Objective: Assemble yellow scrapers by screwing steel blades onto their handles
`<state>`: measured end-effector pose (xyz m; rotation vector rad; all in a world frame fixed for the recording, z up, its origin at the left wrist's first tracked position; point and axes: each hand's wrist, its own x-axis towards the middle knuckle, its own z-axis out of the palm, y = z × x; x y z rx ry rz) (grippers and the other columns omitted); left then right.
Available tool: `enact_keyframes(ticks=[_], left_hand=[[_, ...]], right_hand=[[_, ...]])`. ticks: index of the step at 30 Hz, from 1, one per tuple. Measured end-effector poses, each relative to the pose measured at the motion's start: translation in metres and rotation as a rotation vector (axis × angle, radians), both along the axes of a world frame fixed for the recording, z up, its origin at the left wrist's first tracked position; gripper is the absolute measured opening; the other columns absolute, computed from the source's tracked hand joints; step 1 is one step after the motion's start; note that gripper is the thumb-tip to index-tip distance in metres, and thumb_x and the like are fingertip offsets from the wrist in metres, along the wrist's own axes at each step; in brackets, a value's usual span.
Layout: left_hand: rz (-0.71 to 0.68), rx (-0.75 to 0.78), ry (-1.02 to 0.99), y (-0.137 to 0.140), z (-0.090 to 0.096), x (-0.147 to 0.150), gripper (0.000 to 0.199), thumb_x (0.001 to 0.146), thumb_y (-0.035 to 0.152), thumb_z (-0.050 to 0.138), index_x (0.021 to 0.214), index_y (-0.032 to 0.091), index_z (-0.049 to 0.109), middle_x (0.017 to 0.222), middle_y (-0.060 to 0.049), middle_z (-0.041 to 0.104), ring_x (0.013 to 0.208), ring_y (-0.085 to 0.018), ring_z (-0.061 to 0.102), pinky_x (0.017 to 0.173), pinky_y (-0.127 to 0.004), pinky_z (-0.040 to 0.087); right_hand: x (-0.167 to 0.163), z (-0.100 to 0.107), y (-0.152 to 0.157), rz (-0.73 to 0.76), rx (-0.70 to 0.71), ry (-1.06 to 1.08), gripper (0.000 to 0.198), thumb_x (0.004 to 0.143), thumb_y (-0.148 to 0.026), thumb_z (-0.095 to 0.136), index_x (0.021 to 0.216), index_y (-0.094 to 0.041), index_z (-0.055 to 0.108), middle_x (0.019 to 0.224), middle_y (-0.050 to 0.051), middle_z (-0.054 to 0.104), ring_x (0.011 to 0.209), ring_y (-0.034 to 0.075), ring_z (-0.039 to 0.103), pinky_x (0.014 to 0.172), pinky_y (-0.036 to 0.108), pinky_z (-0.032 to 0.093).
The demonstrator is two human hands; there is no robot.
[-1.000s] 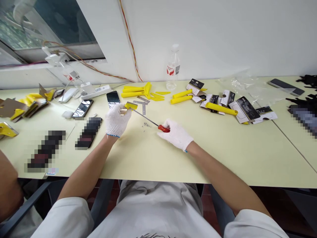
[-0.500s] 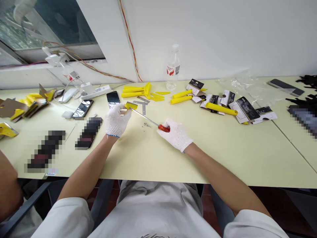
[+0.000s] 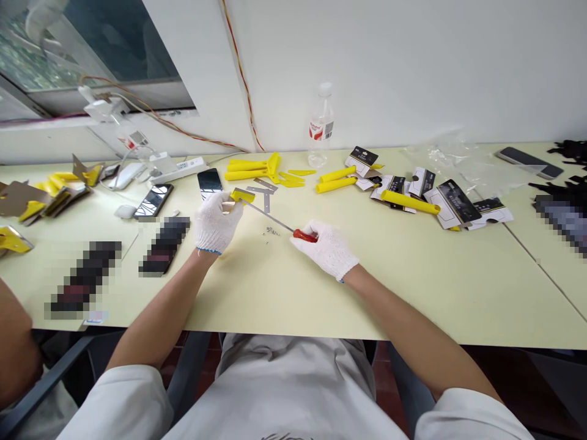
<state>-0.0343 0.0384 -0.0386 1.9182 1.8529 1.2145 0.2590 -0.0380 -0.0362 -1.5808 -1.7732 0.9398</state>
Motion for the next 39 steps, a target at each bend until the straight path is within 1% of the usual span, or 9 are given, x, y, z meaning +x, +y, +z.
enact_keyframes(ticks=[3,6,10,12,19,25,27,34,39], left_hand=[[-0.001,0.01,0.003,-0.002,0.0,-0.001,0.013,0.108,0.03,0.08,0.114,0.021,0.072,0.127,-0.007,0.079,0.111,-0.022,0.071,0.095,-0.039,0.06],[0.002,0.036,0.026,-0.009,0.003,-0.002,0.012,0.108,0.029,0.078,0.115,0.021,0.072,0.125,-0.007,0.079,0.103,-0.021,0.071,0.094,-0.038,0.059],[-0.004,0.034,0.043,-0.011,0.003,-0.001,0.01,0.11,0.026,0.074,0.115,0.019,0.07,0.124,-0.008,0.078,0.103,-0.02,0.069,0.095,-0.038,0.058],[0.002,0.013,0.039,-0.006,0.001,0.0,0.011,0.11,0.026,0.075,0.113,0.018,0.068,0.124,-0.008,0.078,0.106,-0.021,0.068,0.094,-0.037,0.057],[0.01,0.011,0.042,0.001,-0.002,0.0,0.013,0.11,0.025,0.077,0.109,0.018,0.066,0.124,-0.008,0.077,0.103,-0.02,0.069,0.089,-0.035,0.056],[-0.001,0.055,0.057,-0.011,0.002,0.001,0.005,0.11,0.023,0.076,0.111,0.019,0.072,0.118,-0.006,0.078,0.098,-0.02,0.073,0.085,-0.034,0.055],[-0.003,0.07,0.056,-0.011,0.001,0.001,0.003,0.109,0.021,0.075,0.111,0.02,0.074,0.115,-0.006,0.078,0.097,-0.021,0.074,0.085,-0.034,0.055],[-0.017,0.083,0.041,-0.003,-0.002,-0.001,0.007,0.107,0.02,0.078,0.106,0.019,0.071,0.118,-0.008,0.077,0.099,-0.02,0.072,0.086,-0.036,0.058],[0.001,0.099,0.046,-0.006,-0.001,-0.002,0.007,0.107,0.019,0.078,0.11,0.019,0.071,0.116,-0.007,0.078,0.096,-0.019,0.069,0.087,-0.035,0.057]], right_hand=[[-0.001,0.0,-0.001,0.039,0.096,-0.039,0.041,0.099,-0.06,0.065,0.08,-0.024,0.066,0.082,0.008,0.073,0.078,0.025,0.062,0.074,0.038,0.045],[-0.001,0.005,-0.002,0.091,-0.046,0.009,0.054,0.109,-0.065,0.051,0.076,-0.024,0.062,0.072,0.005,0.067,0.068,0.021,0.057,0.069,0.036,0.043],[-0.001,0.005,-0.002,0.064,-0.198,0.073,0.043,0.089,-0.065,0.08,0.098,-0.024,0.069,0.079,0.001,0.072,0.066,0.018,0.058,0.065,0.032,0.045],[-0.002,0.002,-0.002,-0.008,-0.105,0.054,0.042,0.081,-0.058,0.086,0.097,-0.024,0.067,0.084,0.002,0.074,0.07,0.019,0.062,0.068,0.032,0.046],[-0.005,-0.005,-0.004,-0.03,0.2,-0.058,0.041,0.095,-0.061,0.07,0.077,-0.024,0.066,0.075,0.006,0.071,0.072,0.022,0.062,0.07,0.036,0.044],[-0.001,0.013,-0.004,0.13,-0.374,0.221,0.047,0.1,-0.069,0.068,0.087,-0.026,0.057,0.066,-0.003,0.059,0.049,0.012,0.039,0.05,0.029,0.029],[0.0,0.016,-0.004,0.1,-0.414,0.234,0.043,0.091,-0.06,0.082,0.095,-0.027,0.056,0.068,-0.006,0.059,0.048,0.011,0.039,0.049,0.028,0.028],[-0.004,-0.008,-0.005,-0.049,0.206,-0.163,0.033,0.097,-0.053,0.074,0.087,-0.024,0.064,0.077,0.005,0.071,0.07,0.023,0.066,0.069,0.034,0.045],[-0.005,-0.014,-0.005,0.039,0.343,-0.273,0.037,0.111,-0.052,0.057,0.097,-0.022,0.074,0.092,0.011,0.08,0.084,0.028,0.074,0.074,0.037,0.045]])
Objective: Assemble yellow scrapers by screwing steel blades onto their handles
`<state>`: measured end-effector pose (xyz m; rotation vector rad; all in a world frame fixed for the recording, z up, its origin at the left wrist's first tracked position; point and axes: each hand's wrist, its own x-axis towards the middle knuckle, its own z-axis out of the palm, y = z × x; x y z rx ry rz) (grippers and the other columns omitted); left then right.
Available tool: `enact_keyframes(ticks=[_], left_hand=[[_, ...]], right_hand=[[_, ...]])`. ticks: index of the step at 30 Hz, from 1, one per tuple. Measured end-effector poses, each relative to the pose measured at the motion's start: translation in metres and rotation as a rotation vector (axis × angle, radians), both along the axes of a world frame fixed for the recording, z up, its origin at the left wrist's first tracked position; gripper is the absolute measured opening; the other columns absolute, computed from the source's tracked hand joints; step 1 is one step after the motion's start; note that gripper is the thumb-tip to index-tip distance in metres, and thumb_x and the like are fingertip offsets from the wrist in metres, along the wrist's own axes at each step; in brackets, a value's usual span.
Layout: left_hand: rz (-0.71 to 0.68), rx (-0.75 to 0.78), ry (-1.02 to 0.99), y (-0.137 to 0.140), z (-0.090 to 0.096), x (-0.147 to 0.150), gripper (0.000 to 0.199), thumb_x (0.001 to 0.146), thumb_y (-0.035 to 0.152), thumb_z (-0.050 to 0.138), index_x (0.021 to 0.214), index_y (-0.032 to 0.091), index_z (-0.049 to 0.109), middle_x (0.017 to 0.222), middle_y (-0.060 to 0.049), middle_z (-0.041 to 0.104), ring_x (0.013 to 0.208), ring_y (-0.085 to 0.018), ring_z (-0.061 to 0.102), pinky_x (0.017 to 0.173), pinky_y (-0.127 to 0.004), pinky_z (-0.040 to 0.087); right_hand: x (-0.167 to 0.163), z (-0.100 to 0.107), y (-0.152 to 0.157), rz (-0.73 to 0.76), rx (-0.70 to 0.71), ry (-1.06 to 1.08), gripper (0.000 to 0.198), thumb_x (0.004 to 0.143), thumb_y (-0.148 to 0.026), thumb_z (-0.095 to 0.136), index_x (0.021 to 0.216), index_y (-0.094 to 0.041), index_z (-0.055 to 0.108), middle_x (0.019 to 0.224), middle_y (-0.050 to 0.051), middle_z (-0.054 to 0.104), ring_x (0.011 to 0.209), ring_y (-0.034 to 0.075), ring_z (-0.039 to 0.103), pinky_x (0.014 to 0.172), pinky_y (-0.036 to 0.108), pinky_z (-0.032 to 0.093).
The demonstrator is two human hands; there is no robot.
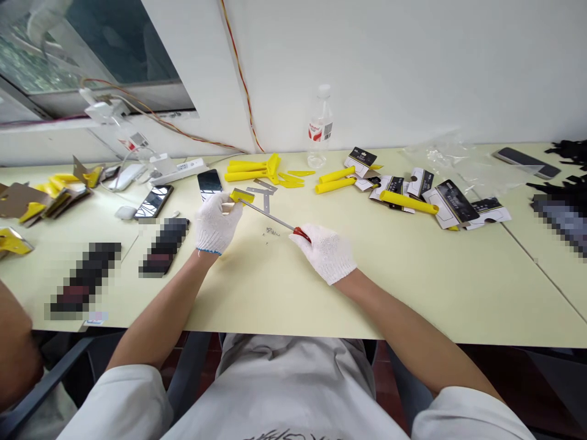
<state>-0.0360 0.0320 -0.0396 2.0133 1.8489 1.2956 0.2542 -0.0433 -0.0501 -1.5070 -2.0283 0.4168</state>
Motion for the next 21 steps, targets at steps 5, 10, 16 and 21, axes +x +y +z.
enact_keyframes(ticks=[5,10,16,21], left_hand=[[0.01,-0.031,-0.012,0.001,0.003,0.002,0.008,0.107,0.019,0.077,0.108,0.018,0.068,0.115,-0.007,0.077,0.099,-0.02,0.068,0.087,-0.034,0.055],[0.005,-0.037,0.004,-0.004,0.005,0.003,0.007,0.108,0.019,0.075,0.113,0.018,0.07,0.116,-0.006,0.077,0.099,-0.019,0.068,0.091,-0.035,0.056],[0.007,-0.04,0.026,-0.009,0.008,0.004,0.01,0.107,0.019,0.073,0.117,0.018,0.071,0.118,-0.007,0.078,0.101,-0.02,0.07,0.094,-0.036,0.056],[-0.014,-0.034,0.007,-0.005,0.009,0.004,0.01,0.111,0.029,0.07,0.113,0.021,0.076,0.12,-0.008,0.079,0.108,-0.024,0.072,0.094,-0.04,0.058]], right_hand=[[0.0,0.011,0.0,0.094,-0.156,0.156,0.046,0.11,-0.059,0.054,0.083,-0.024,0.066,0.076,0.005,0.071,0.07,0.022,0.062,0.069,0.034,0.042],[0.004,0.022,0.003,0.132,-0.48,0.317,0.057,0.108,-0.069,0.054,0.075,-0.023,0.06,0.064,0.001,0.058,0.059,0.016,0.047,0.062,0.032,0.036],[0.008,0.023,0.007,0.045,-0.657,0.399,0.056,0.097,-0.078,0.061,0.094,-0.023,0.068,0.07,0.001,0.061,0.057,0.016,0.044,0.057,0.031,0.035],[0.005,0.014,0.003,-0.006,-0.222,0.222,0.037,0.089,-0.06,0.073,0.088,-0.025,0.06,0.085,0.007,0.073,0.075,0.023,0.062,0.073,0.035,0.046]])
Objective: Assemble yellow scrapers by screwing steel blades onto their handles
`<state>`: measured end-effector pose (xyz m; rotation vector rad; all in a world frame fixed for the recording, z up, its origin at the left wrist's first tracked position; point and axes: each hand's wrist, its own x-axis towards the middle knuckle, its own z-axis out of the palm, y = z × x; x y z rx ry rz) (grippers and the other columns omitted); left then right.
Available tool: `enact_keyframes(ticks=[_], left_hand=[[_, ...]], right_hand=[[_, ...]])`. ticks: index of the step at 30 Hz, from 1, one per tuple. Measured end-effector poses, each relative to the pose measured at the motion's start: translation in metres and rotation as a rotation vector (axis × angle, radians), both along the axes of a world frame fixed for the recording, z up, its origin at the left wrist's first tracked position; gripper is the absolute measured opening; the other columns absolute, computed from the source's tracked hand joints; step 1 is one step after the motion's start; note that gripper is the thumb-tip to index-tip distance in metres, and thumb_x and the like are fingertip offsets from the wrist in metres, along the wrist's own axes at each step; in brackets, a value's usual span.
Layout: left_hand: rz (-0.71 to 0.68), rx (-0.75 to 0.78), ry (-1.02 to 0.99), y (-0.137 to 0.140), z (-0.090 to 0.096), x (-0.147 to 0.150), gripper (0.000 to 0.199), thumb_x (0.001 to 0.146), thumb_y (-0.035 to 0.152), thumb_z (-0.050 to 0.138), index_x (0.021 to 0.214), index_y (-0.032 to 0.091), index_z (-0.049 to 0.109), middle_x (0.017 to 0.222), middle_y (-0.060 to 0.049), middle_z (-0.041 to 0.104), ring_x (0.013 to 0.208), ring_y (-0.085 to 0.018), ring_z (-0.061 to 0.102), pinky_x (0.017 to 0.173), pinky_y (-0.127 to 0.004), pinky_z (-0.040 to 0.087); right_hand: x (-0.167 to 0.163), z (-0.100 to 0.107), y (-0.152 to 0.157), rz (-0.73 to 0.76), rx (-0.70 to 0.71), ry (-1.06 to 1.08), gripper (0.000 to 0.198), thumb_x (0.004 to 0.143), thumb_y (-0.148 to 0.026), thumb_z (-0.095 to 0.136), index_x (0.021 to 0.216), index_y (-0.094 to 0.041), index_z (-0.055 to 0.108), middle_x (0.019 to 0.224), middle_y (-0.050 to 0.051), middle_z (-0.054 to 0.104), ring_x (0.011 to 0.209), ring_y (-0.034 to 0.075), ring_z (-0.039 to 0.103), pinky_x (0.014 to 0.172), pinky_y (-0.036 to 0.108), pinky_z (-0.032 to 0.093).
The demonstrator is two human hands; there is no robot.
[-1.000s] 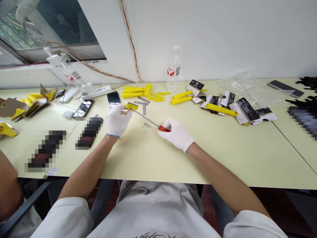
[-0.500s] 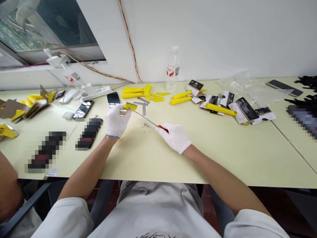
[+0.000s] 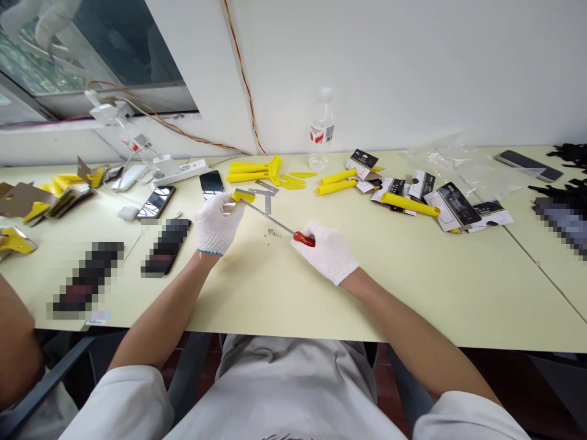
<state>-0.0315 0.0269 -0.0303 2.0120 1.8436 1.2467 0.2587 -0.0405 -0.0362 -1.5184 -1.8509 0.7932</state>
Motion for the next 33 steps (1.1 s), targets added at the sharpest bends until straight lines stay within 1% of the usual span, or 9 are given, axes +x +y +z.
enact_keyframes(ticks=[3,7,10,15,20,24,26,30,33], left_hand=[[-0.005,0.0,0.005,0.002,-0.001,0.0,0.014,0.113,0.035,0.07,0.112,0.025,0.08,0.121,-0.006,0.081,0.11,-0.025,0.072,0.098,-0.041,0.059],[-0.023,-0.01,0.013,0.001,-0.002,-0.001,0.03,0.115,0.048,0.07,0.121,0.019,0.079,0.126,-0.011,0.078,0.112,-0.024,0.073,0.103,-0.043,0.063],[-0.035,-0.011,0.014,0.001,-0.001,-0.001,0.025,0.115,0.042,0.067,0.119,0.023,0.082,0.127,-0.008,0.08,0.109,-0.023,0.073,0.1,-0.041,0.061],[-0.02,0.016,0.013,0.0,-0.002,-0.003,0.019,0.109,0.035,0.067,0.113,0.028,0.084,0.116,-0.005,0.083,0.104,-0.026,0.072,0.095,-0.042,0.057],[-0.009,0.03,0.003,-0.001,-0.006,-0.005,0.016,0.107,0.033,0.068,0.112,0.027,0.082,0.115,-0.006,0.082,0.103,-0.026,0.072,0.093,-0.042,0.056],[-0.009,0.041,0.013,0.001,-0.008,-0.005,0.015,0.107,0.032,0.069,0.112,0.026,0.081,0.116,-0.006,0.081,0.103,-0.026,0.071,0.092,-0.041,0.055],[-0.016,0.038,0.013,0.002,-0.009,-0.005,0.014,0.108,0.033,0.069,0.112,0.025,0.08,0.117,-0.007,0.081,0.104,-0.026,0.07,0.092,-0.04,0.055],[-0.009,0.023,0.014,0.003,-0.008,-0.003,0.012,0.107,0.034,0.071,0.106,0.024,0.078,0.116,-0.007,0.081,0.105,-0.026,0.07,0.091,-0.039,0.055],[-0.007,0.045,0.037,0.001,-0.007,-0.002,0.008,0.105,0.027,0.07,0.105,0.024,0.077,0.111,-0.007,0.081,0.104,-0.026,0.072,0.093,-0.039,0.055]], right_hand=[[-0.003,-0.004,-0.003,-0.021,0.091,-0.082,0.043,0.097,-0.064,0.064,0.081,-0.026,0.051,0.073,0.006,0.064,0.067,0.023,0.056,0.069,0.037,0.042],[-0.007,-0.007,-0.005,-0.003,0.099,-0.134,0.045,0.102,-0.064,0.059,0.08,-0.026,0.05,0.077,0.008,0.068,0.07,0.024,0.06,0.07,0.037,0.042],[-0.007,-0.007,-0.005,0.004,0.091,-0.133,0.044,0.103,-0.063,0.059,0.081,-0.025,0.051,0.081,0.009,0.071,0.073,0.025,0.063,0.072,0.036,0.043],[-0.006,-0.007,-0.006,0.011,0.111,-0.145,0.047,0.104,-0.065,0.059,0.081,-0.025,0.056,0.076,0.008,0.068,0.069,0.024,0.06,0.07,0.037,0.042],[-0.007,-0.002,-0.008,-0.013,0.132,-0.149,0.039,0.106,-0.058,0.058,0.094,-0.023,0.07,0.092,0.013,0.08,0.083,0.029,0.07,0.075,0.038,0.045],[-0.007,0.003,-0.007,0.046,0.054,-0.114,0.05,0.105,-0.065,0.055,0.077,-0.024,0.054,0.069,0.005,0.061,0.066,0.022,0.054,0.068,0.037,0.037],[-0.006,0.006,-0.005,0.079,0.01,-0.079,0.055,0.105,-0.068,0.054,0.072,-0.024,0.047,0.064,0.002,0.053,0.063,0.019,0.047,0.065,0.037,0.034],[-0.002,0.011,-0.003,0.127,-0.107,-0.016,0.058,0.105,-0.068,0.054,0.069,-0.023,0.053,0.063,0.001,0.057,0.063,0.018,0.05,0.067,0.035,0.036],[0.002,0.014,-0.001,0.146,-0.214,0.029,0.061,0.105,-0.068,0.055,0.065,-0.023,0.058,0.065,0.002,0.062,0.064,0.018,0.055,0.067,0.033,0.039]])
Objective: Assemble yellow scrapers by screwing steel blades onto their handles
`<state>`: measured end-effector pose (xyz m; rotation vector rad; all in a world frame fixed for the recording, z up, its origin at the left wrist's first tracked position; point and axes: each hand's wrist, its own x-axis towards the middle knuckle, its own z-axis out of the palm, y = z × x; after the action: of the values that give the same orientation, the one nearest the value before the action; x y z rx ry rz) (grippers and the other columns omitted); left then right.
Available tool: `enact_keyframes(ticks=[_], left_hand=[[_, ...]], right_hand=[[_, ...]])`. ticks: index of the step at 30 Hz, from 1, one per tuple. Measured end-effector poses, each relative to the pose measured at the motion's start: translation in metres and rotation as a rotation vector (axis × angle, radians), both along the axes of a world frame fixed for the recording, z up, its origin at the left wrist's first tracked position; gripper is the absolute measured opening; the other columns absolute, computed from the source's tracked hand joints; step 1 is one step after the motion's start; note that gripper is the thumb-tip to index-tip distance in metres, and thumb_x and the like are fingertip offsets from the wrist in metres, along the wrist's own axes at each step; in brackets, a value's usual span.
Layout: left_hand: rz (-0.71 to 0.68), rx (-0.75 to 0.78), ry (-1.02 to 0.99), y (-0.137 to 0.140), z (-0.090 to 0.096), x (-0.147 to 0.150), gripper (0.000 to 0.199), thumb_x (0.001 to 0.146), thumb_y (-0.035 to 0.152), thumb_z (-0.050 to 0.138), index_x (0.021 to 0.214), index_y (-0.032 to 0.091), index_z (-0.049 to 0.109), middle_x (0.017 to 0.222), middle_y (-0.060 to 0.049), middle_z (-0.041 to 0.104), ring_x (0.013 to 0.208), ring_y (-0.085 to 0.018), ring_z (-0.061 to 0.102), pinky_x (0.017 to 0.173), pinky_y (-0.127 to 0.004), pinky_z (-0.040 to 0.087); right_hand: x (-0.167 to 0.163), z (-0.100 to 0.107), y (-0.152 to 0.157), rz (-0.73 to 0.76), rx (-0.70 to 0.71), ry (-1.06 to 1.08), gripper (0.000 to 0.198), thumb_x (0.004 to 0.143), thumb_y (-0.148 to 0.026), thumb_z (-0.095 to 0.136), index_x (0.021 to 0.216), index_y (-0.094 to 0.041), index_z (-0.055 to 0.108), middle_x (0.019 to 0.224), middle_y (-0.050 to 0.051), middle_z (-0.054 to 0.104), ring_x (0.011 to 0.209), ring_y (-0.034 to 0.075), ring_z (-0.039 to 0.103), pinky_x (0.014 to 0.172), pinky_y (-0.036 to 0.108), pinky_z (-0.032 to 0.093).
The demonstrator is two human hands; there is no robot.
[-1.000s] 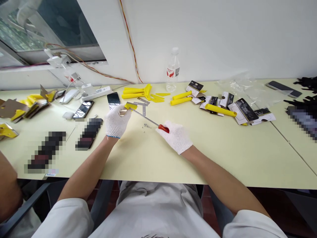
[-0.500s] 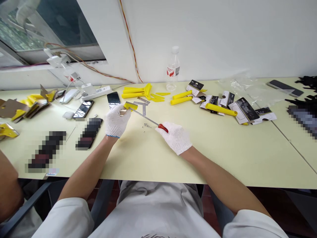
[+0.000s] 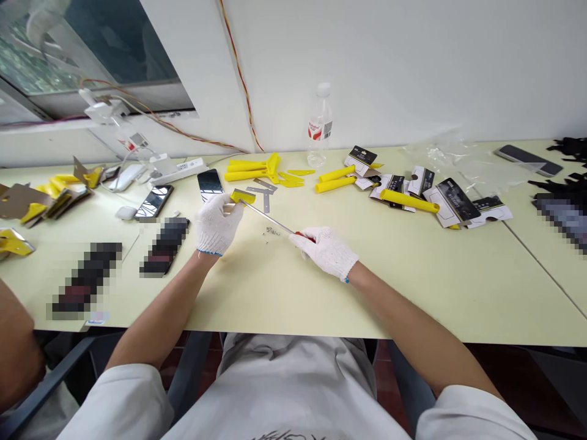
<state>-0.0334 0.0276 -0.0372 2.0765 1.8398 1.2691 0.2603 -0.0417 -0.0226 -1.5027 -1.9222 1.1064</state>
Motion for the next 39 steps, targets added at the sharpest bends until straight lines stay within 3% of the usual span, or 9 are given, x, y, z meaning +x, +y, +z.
enact_keyframes(ticks=[3,7,11,19,25,29,32,36,39], left_hand=[[0.01,0.025,0.021,-0.003,0.001,0.0,0.008,0.1,0.022,0.071,0.103,0.024,0.078,0.105,-0.007,0.081,0.1,-0.026,0.076,0.088,-0.037,0.056],[0.023,0.016,0.022,-0.005,0.002,0.001,0.014,0.097,0.021,0.071,0.106,0.023,0.081,0.111,-0.008,0.082,0.09,-0.023,0.079,0.078,-0.033,0.059],[0.022,0.033,0.019,-0.005,0.0,0.001,0.019,0.097,0.022,0.071,0.112,0.023,0.083,0.114,-0.009,0.083,0.091,-0.022,0.08,0.082,-0.032,0.062],[0.028,0.061,0.025,-0.007,0.002,0.002,0.018,0.101,0.024,0.07,0.112,0.024,0.083,0.112,-0.008,0.082,0.093,-0.022,0.079,0.078,-0.032,0.061],[-0.008,0.048,-0.003,-0.007,0.003,0.0,0.022,0.101,0.021,0.07,0.118,0.024,0.084,0.118,-0.009,0.081,0.098,-0.023,0.08,0.081,-0.032,0.064],[0.002,0.064,-0.013,-0.007,0.004,0.0,0.024,0.099,0.02,0.071,0.12,0.023,0.083,0.12,-0.009,0.081,0.1,-0.022,0.081,0.081,-0.031,0.064],[0.008,0.069,-0.04,-0.008,0.01,0.002,0.025,0.099,0.021,0.071,0.121,0.021,0.082,0.121,-0.009,0.081,0.097,-0.021,0.081,0.079,-0.03,0.064],[0.051,0.032,-0.157,-0.01,0.023,0.002,0.021,0.099,0.024,0.071,0.119,0.02,0.077,0.119,-0.008,0.082,0.091,-0.02,0.08,0.076,-0.028,0.064],[0.064,-0.006,-0.293,-0.009,0.031,-0.002,0.021,0.097,0.028,0.075,0.116,0.021,0.074,0.11,-0.006,0.082,0.089,-0.021,0.08,0.079,-0.03,0.064]], right_hand=[[0.004,0.0,0.001,0.011,-0.095,0.06,0.065,0.106,-0.071,0.057,0.063,-0.022,0.06,0.063,0.002,0.061,0.063,0.017,0.056,0.064,0.031,0.04],[0.006,0.001,0.002,0.011,-0.252,0.198,0.065,0.1,-0.08,0.065,0.072,-0.021,0.065,0.06,0.0,0.057,0.05,0.012,0.039,0.052,0.028,0.03],[0.005,0.003,0.003,0.007,-0.386,0.295,0.066,0.088,-0.085,0.075,0.078,-0.021,0.066,0.061,-0.002,0.056,0.045,0.008,0.03,0.045,0.026,0.02],[0.008,0.0,0.006,0.025,-0.508,0.398,0.066,0.088,-0.085,0.078,0.088,-0.02,0.065,0.065,-0.004,0.058,0.042,0.005,0.026,0.04,0.023,0.017],[0.008,-0.003,0.008,0.063,-0.508,0.425,0.067,0.086,-0.085,0.08,0.09,-0.02,0.065,0.066,-0.004,0.058,0.042,0.005,0.026,0.041,0.024,0.016],[0.008,0.0,0.008,0.078,-0.456,0.336,0.064,0.091,-0.085,0.073,0.092,-0.021,0.066,0.068,-0.003,0.06,0.043,0.007,0.029,0.043,0.026,0.02],[0.016,0.004,0.012,0.085,-0.281,0.12,0.057,0.104,-0.077,0.06,0.093,-0.021,0.069,0.073,0.0,0.065,0.051,0.012,0.043,0.052,0.028,0.033],[0.045,0.005,0.026,0.085,0.006,-0.25,0.048,0.115,-0.059,0.048,0.091,-0.023,0.069,0.087,0.006,0.076,0.078,0.023,0.068,0.074,0.035,0.049],[0.073,0.0,0.036,0.051,0.123,-0.455,0.042,0.118,-0.051,0.045,0.099,-0.024,0.072,0.109,0.013,0.082,0.098,0.032,0.075,0.089,0.041,0.054]])
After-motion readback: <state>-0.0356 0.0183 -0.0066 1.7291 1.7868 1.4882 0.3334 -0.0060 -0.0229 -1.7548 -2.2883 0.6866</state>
